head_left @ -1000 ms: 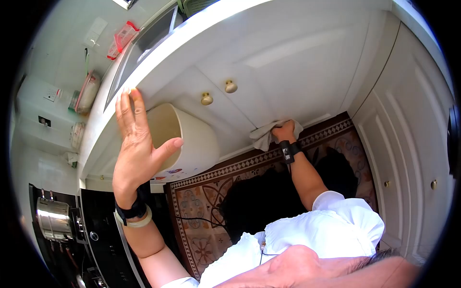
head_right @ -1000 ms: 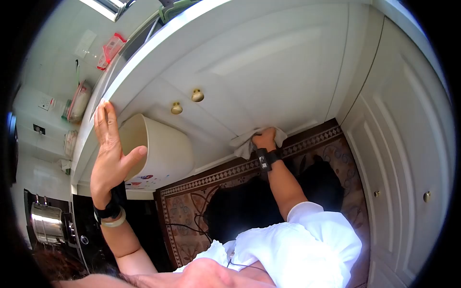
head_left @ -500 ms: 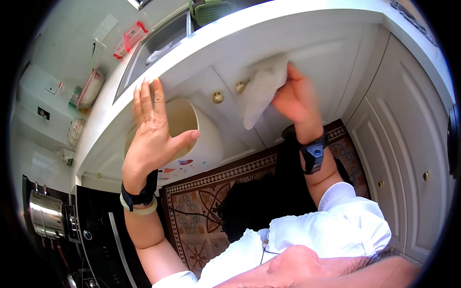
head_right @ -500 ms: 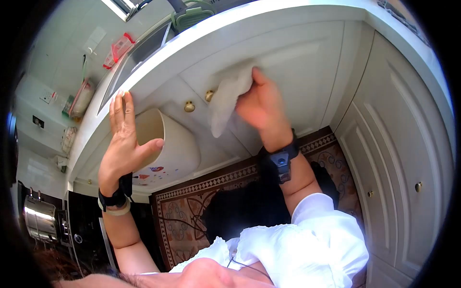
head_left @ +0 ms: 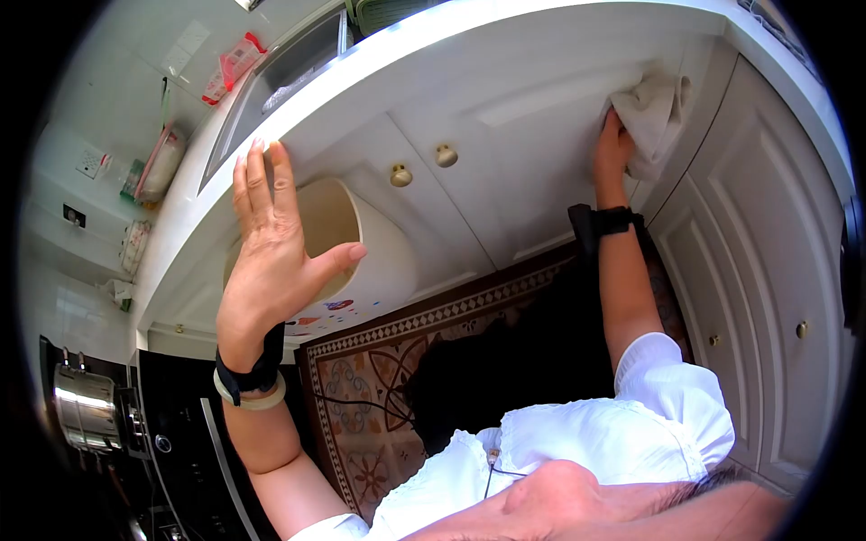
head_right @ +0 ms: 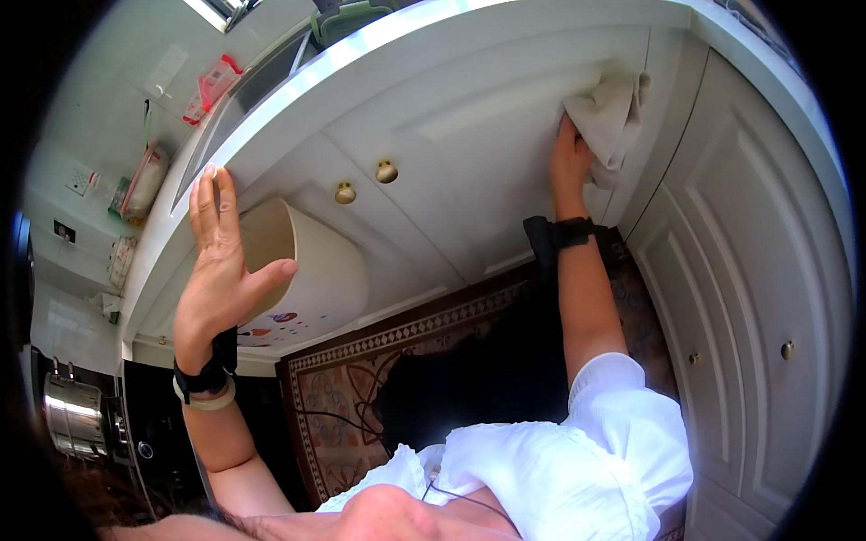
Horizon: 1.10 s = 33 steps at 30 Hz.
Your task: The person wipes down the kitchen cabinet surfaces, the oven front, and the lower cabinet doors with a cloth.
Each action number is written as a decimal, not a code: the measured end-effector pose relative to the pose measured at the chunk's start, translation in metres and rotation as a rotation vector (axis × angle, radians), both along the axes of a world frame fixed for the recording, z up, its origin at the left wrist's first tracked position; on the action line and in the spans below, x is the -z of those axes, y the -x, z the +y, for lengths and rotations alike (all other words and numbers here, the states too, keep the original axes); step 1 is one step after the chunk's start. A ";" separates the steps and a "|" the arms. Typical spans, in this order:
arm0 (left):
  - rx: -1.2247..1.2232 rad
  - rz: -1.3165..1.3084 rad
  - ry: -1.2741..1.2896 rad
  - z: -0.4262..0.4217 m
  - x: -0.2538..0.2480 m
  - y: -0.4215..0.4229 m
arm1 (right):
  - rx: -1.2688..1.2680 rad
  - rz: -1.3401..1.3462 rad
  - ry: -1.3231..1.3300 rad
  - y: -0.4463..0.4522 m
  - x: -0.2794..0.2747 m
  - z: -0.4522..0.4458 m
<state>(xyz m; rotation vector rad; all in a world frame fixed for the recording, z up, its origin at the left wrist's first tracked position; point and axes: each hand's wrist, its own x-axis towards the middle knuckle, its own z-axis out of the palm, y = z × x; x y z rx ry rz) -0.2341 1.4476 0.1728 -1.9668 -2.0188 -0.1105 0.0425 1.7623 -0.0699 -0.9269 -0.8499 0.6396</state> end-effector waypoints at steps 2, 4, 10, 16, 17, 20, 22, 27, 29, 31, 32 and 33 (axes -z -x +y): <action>0.000 0.005 0.000 0.002 0.000 0.001 | 0.012 0.026 0.055 -0.003 0.028 0.003; 0.002 0.018 0.002 0.002 0.001 0.000 | -0.044 0.071 0.165 -0.010 0.082 0.019; 0.009 0.044 0.008 0.004 0.000 0.000 | -0.184 0.817 0.619 0.022 0.140 -0.031; 0.010 0.028 0.005 0.003 0.002 0.000 | -0.548 1.127 0.673 0.070 0.173 -0.051; 0.014 0.038 0.006 0.002 0.001 0.000 | -0.577 1.130 0.686 0.072 0.155 -0.057; 0.024 0.050 0.012 0.002 -0.001 -0.001 | -0.667 1.130 0.739 0.072 0.094 -0.074; 0.035 0.038 0.024 0.002 -0.004 -0.003 | -0.732 1.128 0.741 0.065 0.062 -0.079; -0.013 -0.065 0.141 0.003 -0.025 -0.012 | -0.901 1.131 0.737 0.050 -0.027 -0.090; -0.003 -0.092 0.172 0.004 -0.027 -0.008 | -0.916 1.130 0.727 0.047 -0.061 -0.096; 0.009 -0.153 0.190 0.004 -0.029 -0.004 | -0.963 1.138 0.675 0.040 -0.077 -0.098; 0.015 -0.173 0.192 0.005 -0.030 -0.003 | -0.989 1.141 0.645 0.037 -0.087 -0.101; 0.020 -0.191 0.191 0.005 -0.031 -0.001 | -0.988 1.137 0.664 0.038 -0.107 -0.106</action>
